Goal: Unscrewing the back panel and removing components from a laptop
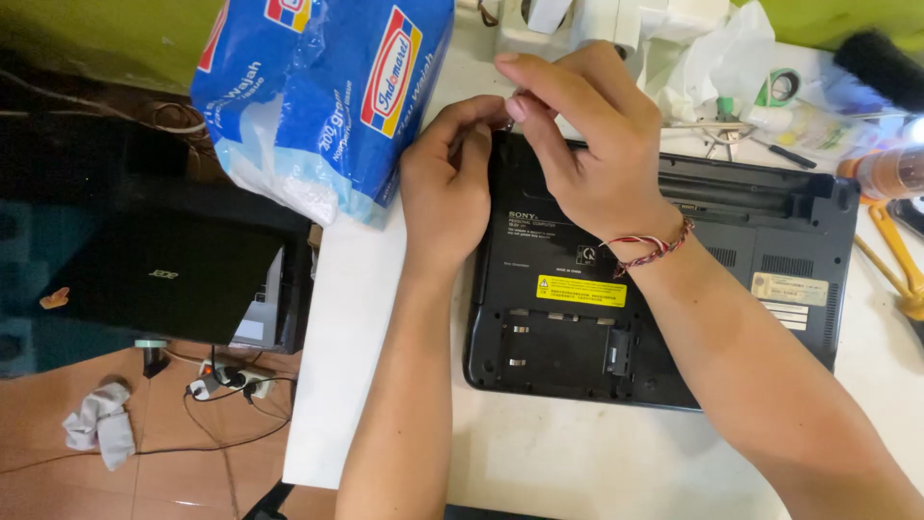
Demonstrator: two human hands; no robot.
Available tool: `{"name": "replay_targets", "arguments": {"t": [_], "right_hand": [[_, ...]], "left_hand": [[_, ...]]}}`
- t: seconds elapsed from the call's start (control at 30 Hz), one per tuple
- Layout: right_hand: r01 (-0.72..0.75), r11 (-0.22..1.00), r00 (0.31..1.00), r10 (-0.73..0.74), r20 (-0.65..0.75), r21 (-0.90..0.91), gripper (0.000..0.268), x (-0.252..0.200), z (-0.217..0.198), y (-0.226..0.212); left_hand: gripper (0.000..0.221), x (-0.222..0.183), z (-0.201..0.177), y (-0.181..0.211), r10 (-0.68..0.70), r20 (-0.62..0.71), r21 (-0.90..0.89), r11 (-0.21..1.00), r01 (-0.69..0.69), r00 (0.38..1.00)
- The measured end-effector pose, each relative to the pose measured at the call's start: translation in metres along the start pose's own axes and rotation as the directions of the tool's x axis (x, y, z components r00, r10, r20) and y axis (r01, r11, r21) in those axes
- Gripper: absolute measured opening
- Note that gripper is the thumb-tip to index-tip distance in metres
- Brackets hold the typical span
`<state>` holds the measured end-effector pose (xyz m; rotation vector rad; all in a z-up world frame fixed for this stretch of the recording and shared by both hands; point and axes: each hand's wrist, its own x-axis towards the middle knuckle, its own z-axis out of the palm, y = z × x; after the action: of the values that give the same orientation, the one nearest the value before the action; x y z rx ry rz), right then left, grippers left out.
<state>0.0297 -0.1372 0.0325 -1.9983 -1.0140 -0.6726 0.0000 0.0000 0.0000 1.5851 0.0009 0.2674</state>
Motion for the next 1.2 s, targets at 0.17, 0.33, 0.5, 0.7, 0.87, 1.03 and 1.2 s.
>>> {"name": "replay_targets", "arguments": {"t": [0.17,0.33,0.5,0.7,0.87,1.03,1.2], "right_hand": [[-0.001,1.000,1.000,0.001,0.015,0.031,0.018,0.004,-0.001,-0.004],[-0.042,0.999,0.999,0.042,-0.024,-0.003,0.012,-0.001,0.000,0.002],[-0.058,0.998,0.997,0.060,-0.043,0.038,0.013,-0.002,0.000,0.004],[-0.025,0.998,0.997,0.021,0.068,0.050,0.026,0.001,0.000,-0.003],[-0.032,0.999,0.999,0.032,0.039,0.005,0.017,0.001,0.001,0.000],[-0.029,0.998,0.998,0.025,0.065,0.058,0.022,0.006,-0.002,-0.007],[-0.026,1.000,1.000,0.026,0.009,-0.003,0.013,0.003,-0.001,-0.003]], "left_hand": [[0.024,0.001,0.000,-0.001,-0.001,-0.006,0.023,1.000,0.001,1.000],[0.025,0.000,0.001,0.002,-0.011,-0.007,-0.033,0.999,0.011,1.000],[0.025,0.000,0.000,0.003,-0.003,-0.007,0.010,1.000,0.003,1.000],[0.024,0.000,0.000,-0.001,-0.012,-0.013,0.009,1.000,0.012,1.000],[0.025,0.000,0.000,0.001,-0.001,0.002,-0.005,1.000,0.001,1.000],[0.023,0.000,0.000,0.002,-0.010,0.009,0.004,1.000,0.010,1.000],[0.024,0.000,0.000,-0.002,0.006,-0.005,0.011,1.000,-0.006,1.000]]}}
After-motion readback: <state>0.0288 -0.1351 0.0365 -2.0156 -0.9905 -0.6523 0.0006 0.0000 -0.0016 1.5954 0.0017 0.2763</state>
